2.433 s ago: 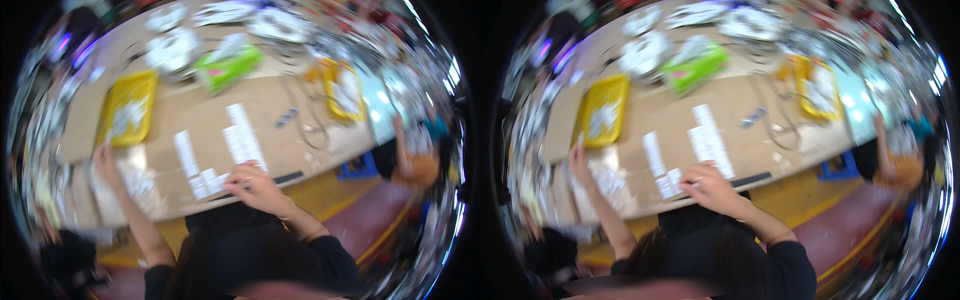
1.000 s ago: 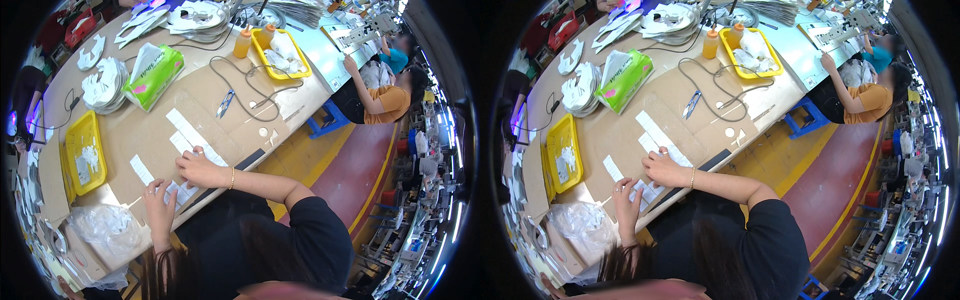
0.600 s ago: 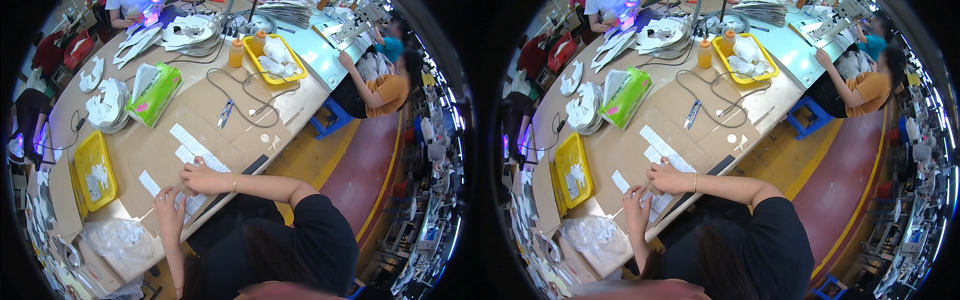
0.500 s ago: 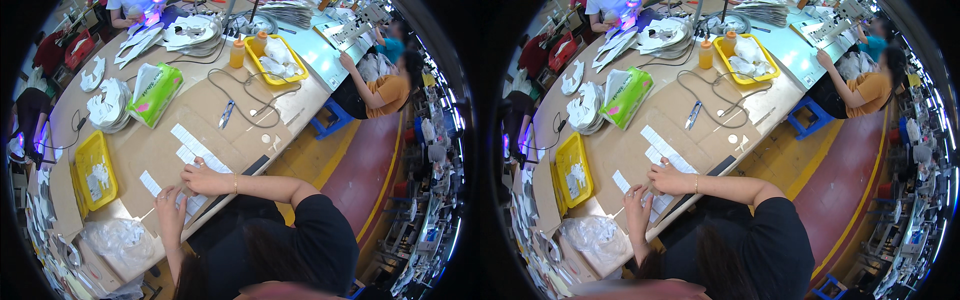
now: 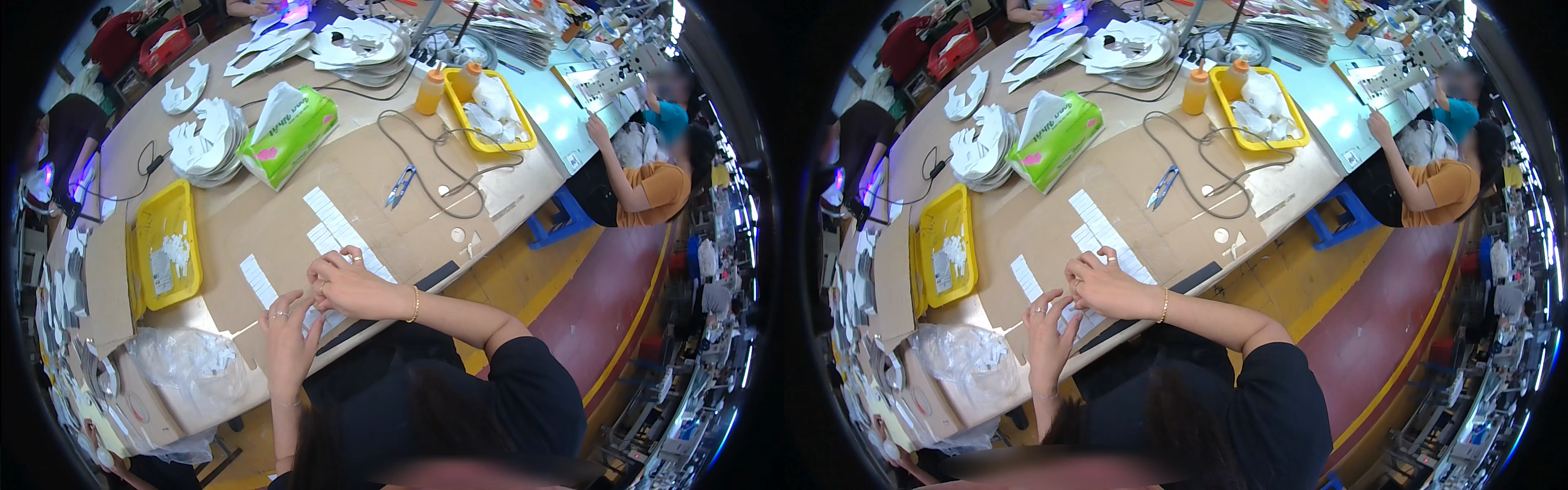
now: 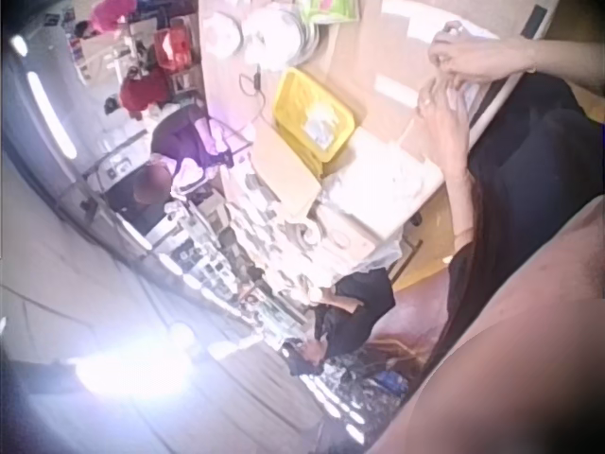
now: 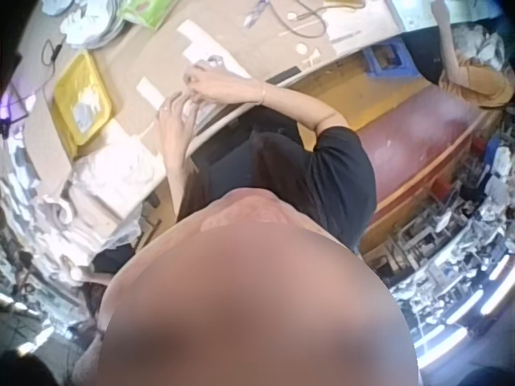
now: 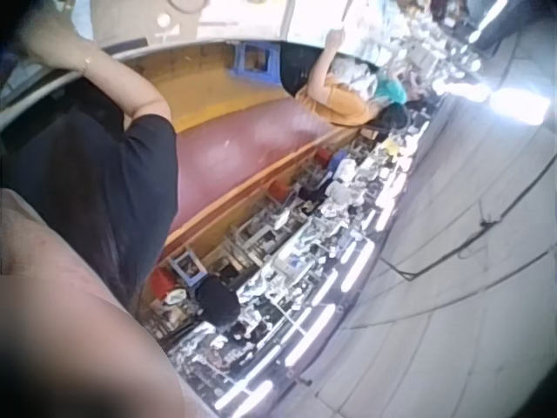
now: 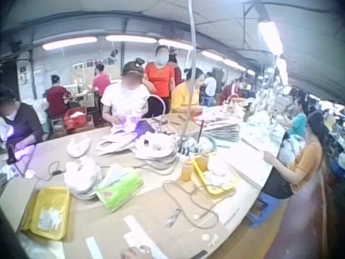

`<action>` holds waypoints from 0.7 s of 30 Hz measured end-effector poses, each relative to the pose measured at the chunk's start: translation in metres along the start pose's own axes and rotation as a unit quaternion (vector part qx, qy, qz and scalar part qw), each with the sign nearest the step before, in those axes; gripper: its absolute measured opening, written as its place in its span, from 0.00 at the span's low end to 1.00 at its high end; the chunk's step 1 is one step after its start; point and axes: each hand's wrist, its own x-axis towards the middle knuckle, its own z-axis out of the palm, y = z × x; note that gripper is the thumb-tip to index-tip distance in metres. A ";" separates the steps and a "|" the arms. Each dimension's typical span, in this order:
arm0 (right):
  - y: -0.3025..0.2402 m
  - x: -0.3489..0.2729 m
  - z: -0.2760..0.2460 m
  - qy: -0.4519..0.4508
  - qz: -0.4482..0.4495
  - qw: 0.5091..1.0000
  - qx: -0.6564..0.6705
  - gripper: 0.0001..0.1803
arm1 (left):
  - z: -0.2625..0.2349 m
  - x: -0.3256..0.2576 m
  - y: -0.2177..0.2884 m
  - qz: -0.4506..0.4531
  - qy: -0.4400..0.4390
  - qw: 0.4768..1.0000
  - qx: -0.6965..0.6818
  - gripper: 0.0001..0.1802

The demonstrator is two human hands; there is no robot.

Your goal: The person sits at a factory table and repeatedly picks small white mask components, folds them, and places them in a yellow tray. They briefly apply glue from a small bottle to a component before continuing the folding and placement cycle.

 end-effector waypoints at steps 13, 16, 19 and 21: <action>-0.020 -0.003 -0.030 0.022 0.011 0.998 0.059 0.11 | -0.006 -0.002 0.000 -0.097 -0.026 0.978 -0.183 0.06; -0.010 -0.001 -0.034 0.074 0.008 0.975 0.207 0.11 | -0.008 -0.002 -0.002 -0.222 -0.021 0.899 -0.378 0.07; -0.006 -0.004 -0.031 0.023 0.194 0.760 0.620 0.09 | -0.012 -0.003 0.001 -0.215 0.017 0.819 -0.532 0.09; -0.006 -0.007 -0.028 -0.005 0.218 0.711 0.669 0.07 | -0.015 0.001 0.002 -0.197 0.006 0.782 -0.591 0.10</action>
